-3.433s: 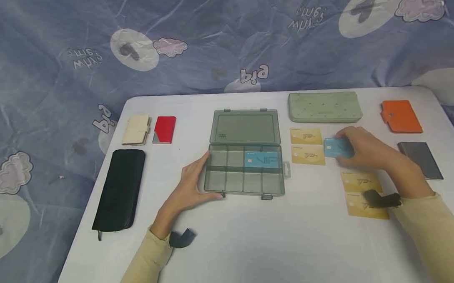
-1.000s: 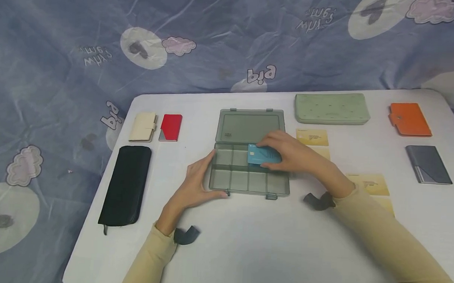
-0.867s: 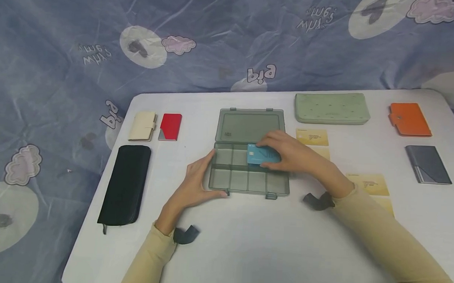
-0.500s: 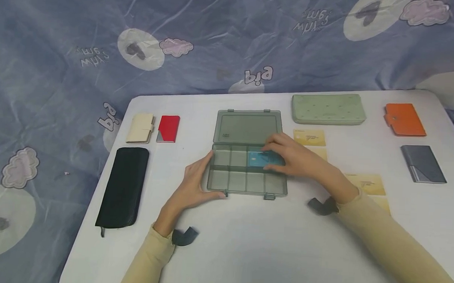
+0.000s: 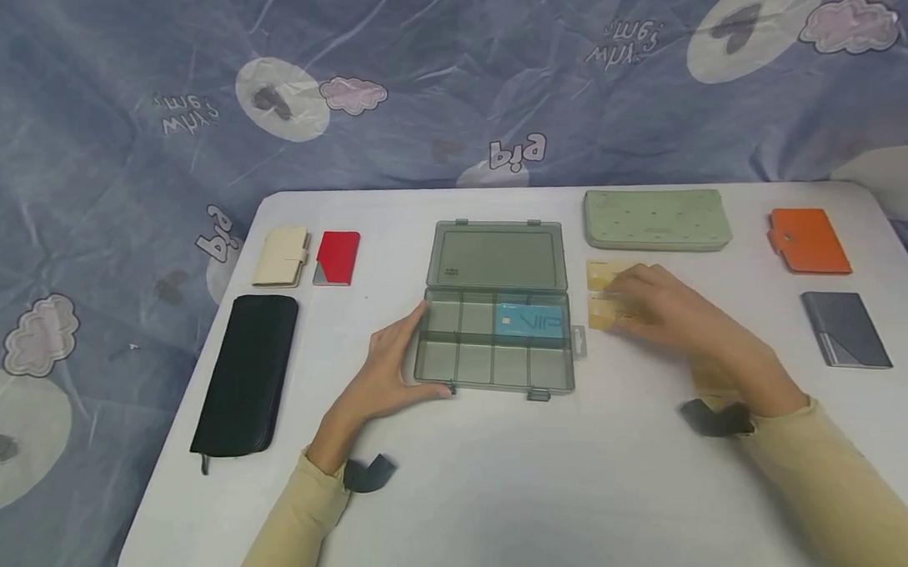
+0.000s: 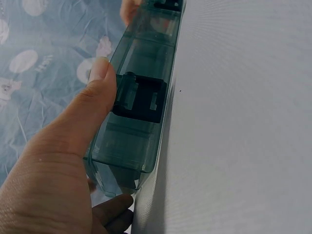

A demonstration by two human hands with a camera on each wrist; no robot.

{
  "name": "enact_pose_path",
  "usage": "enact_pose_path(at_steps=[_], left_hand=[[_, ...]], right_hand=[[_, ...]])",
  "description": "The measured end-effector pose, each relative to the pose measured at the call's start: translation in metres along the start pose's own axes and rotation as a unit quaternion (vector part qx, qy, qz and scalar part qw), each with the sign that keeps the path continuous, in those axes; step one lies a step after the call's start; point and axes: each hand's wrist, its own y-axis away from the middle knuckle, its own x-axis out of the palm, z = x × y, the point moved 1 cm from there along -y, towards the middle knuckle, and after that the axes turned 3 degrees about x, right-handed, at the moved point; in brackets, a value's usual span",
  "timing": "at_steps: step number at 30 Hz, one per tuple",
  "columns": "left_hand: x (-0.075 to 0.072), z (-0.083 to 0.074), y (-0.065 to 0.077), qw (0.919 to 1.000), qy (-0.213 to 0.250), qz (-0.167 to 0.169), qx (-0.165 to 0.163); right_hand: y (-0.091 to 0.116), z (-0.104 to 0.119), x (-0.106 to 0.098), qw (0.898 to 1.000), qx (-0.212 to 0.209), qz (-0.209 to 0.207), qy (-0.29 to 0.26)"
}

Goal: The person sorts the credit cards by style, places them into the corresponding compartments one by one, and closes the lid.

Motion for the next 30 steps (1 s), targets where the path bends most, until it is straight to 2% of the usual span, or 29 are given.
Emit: enact_pose_path(at_steps=[4, 8, 18, 23, 30], left_hand=[[-0.001, 0.002, 0.001, 1.0, -0.004, -0.003, 0.0], [-0.001, 0.003, 0.003, 1.0, -0.002, -0.005, 0.0], [0.0, 0.003, 0.004, 0.9999, 0.003, -0.013, 0.003], [0.001, 0.002, 0.003, 1.0, 0.001, -0.008, 0.002], [0.002, 0.002, 0.0, 0.9999, 0.0, -0.007, 0.009]], right_hand=[[0.008, -0.012, -0.002, 0.998, 0.048, 0.037, 0.016], [0.006, -0.017, 0.0, 0.997, 0.061, 0.053, 0.014], [-0.004, -0.017, 0.001, 0.996, 0.057, 0.067, 0.012], [-0.002, -0.017, 0.002, 0.995, 0.067, 0.075, 0.005], [0.002, -0.022, 0.002, 0.993, 0.084, 0.075, 0.026]])
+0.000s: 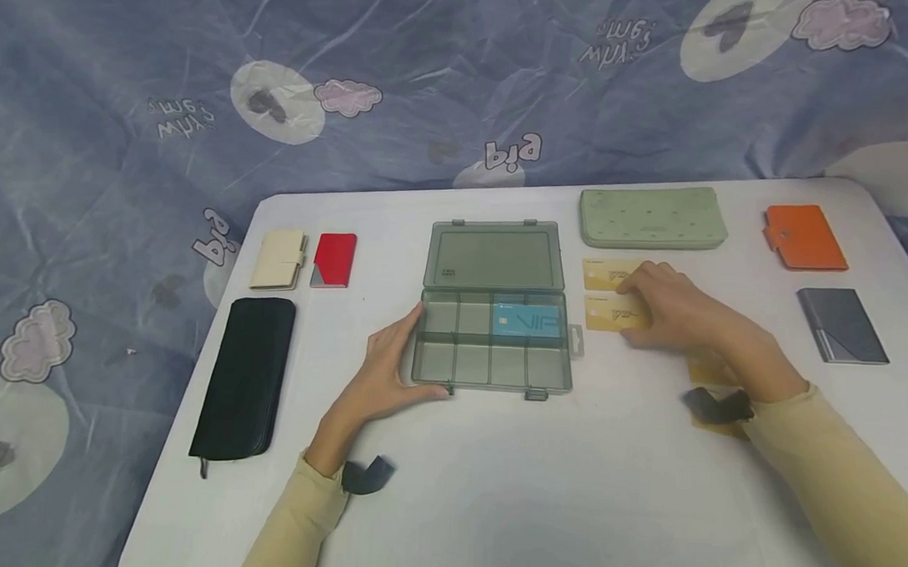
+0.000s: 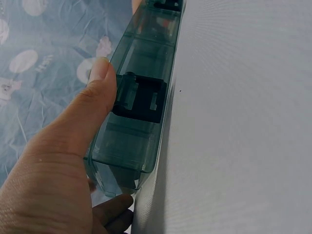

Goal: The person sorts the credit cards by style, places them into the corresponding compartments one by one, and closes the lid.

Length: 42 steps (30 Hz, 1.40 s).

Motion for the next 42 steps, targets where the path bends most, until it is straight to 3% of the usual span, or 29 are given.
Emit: enact_pose_path(at_steps=[7, 19, 26, 29, 32, 35, 39, 42], left_hand=[[-0.002, -0.001, 0.0, 1.0, -0.003, -0.001, -0.001], [-0.001, -0.001, 0.0, 1.0, -0.003, -0.001, -0.001], [0.0, -0.002, -0.001, 1.0, -0.002, 0.002, -0.006], [0.0, -0.002, -0.001, 1.0, -0.002, 0.003, -0.006], [0.0, -0.002, -0.001, 1.0, -0.002, 0.003, -0.003], [-0.001, -0.002, -0.001, 1.0, -0.002, 0.002, -0.003], [-0.001, -0.001, -0.001, 1.0, -0.003, 0.002, -0.004], [-0.001, -0.001, -0.001, 1.0, -0.001, 0.003, -0.003]], right_hand=[[-0.004, 0.004, -0.004, 1.0, -0.005, 0.01, -0.003], [0.003, 0.01, -0.006, 0.997, 0.046, 0.05, -0.024], [0.011, 0.005, -0.011, 0.998, 0.043, 0.04, -0.006], [0.015, 0.009, -0.019, 0.999, 0.041, 0.014, -0.013], [0.018, 0.024, -0.026, 0.999, 0.008, -0.024, -0.037], [0.015, 0.047, -0.023, 0.994, -0.066, -0.058, -0.059], [0.009, 0.081, -0.008, 0.982, -0.16, -0.068, -0.073], [0.005, 0.102, 0.005, 0.976, -0.192, -0.056, -0.084]])
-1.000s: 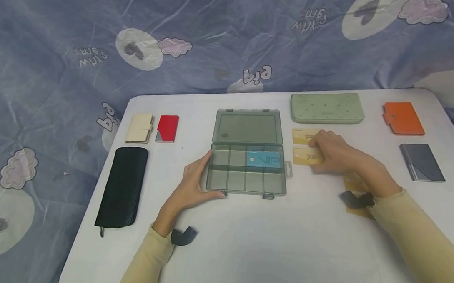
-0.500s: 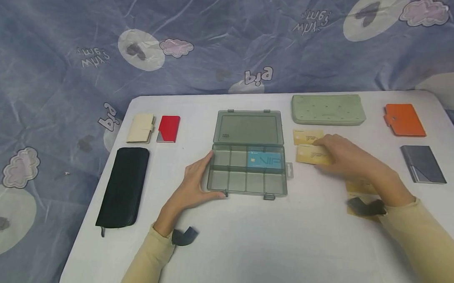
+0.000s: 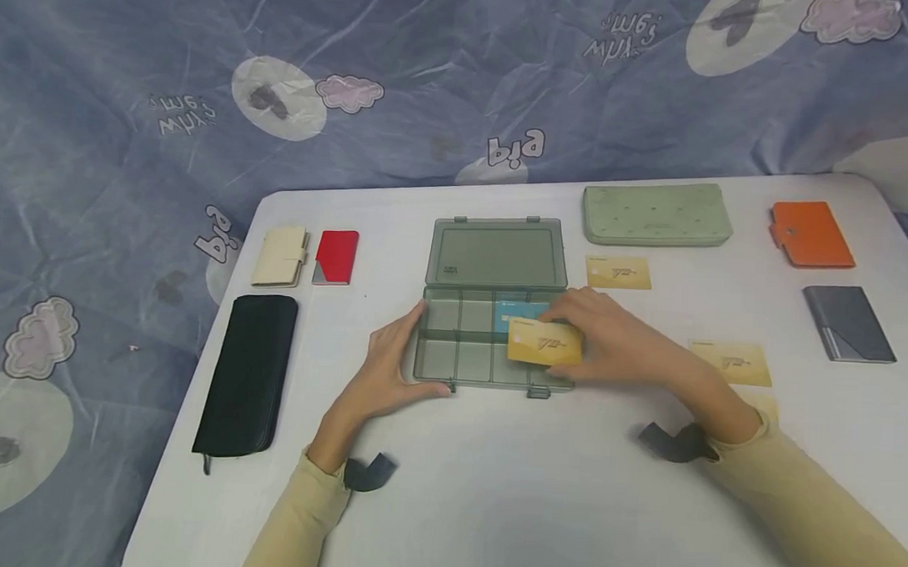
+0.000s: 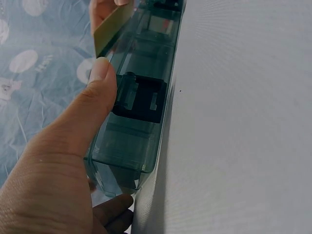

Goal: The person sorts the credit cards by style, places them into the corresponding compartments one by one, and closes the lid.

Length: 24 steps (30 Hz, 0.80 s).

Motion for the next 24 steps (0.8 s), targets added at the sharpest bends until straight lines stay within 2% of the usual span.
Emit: enact_pose_path(at_steps=[6, 11, 14, 17, 24], left_hand=[[0.0, 0.0, 0.0, 1.0, 0.004, 0.001, -0.006], [-0.001, -0.002, -0.001, 1.0, 0.003, 0.004, -0.008], [-0.002, -0.003, -0.002, 1.0, 0.001, 0.003, -0.007], [-0.002, -0.003, -0.002, 1.0, 0.0, 0.002, -0.005], [-0.001, -0.002, 0.0, 1.0, 0.003, 0.002, -0.008]], right_hand=[[-0.01, 0.011, 0.025, 1.0, 0.008, 0.028, -0.009], [-0.005, 0.006, 0.029, 1.0, -0.002, 0.012, 0.011], [0.002, 0.003, 0.025, 1.0, -0.012, -0.001, 0.026], [0.008, -0.003, 0.017, 0.999, 0.002, -0.014, 0.029], [0.022, -0.048, -0.012, 0.996, 0.082, -0.029, 0.029]])
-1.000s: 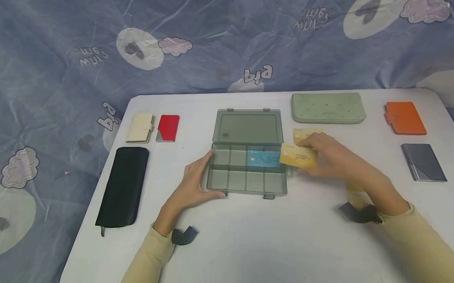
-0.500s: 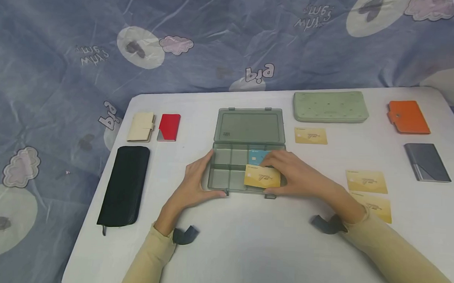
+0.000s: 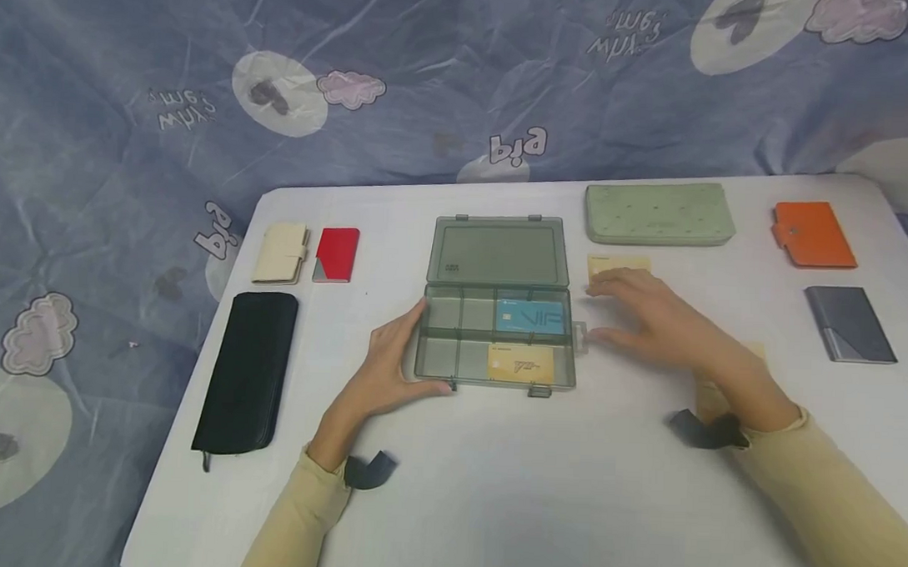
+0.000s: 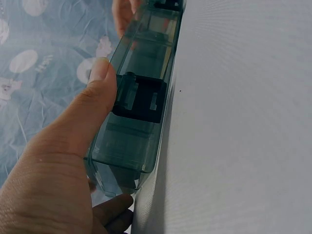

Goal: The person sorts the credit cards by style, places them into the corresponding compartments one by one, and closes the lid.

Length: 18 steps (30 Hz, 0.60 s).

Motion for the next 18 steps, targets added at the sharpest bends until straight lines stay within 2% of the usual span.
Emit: enact_pose_path(at_steps=[5, 10, 13, 18], left_hand=[[0.002, 0.002, 0.002, 1.0, 0.0, 0.001, -0.003], [0.004, 0.003, 0.003, 1.0, -0.002, 0.002, -0.002], [0.003, 0.002, 0.002, 1.0, -0.003, 0.001, 0.002], [0.001, 0.002, 0.0, 1.0, -0.004, 0.0, 0.002]], right_hand=[[0.005, -0.028, -0.004, 0.997, 0.067, 0.046, -0.007], [0.017, -0.032, -0.005, 0.986, 0.121, 0.112, -0.027], [0.026, -0.029, -0.007, 0.985, 0.122, 0.119, -0.031], [0.028, -0.027, -0.014, 0.993, 0.086, 0.08, -0.002]])
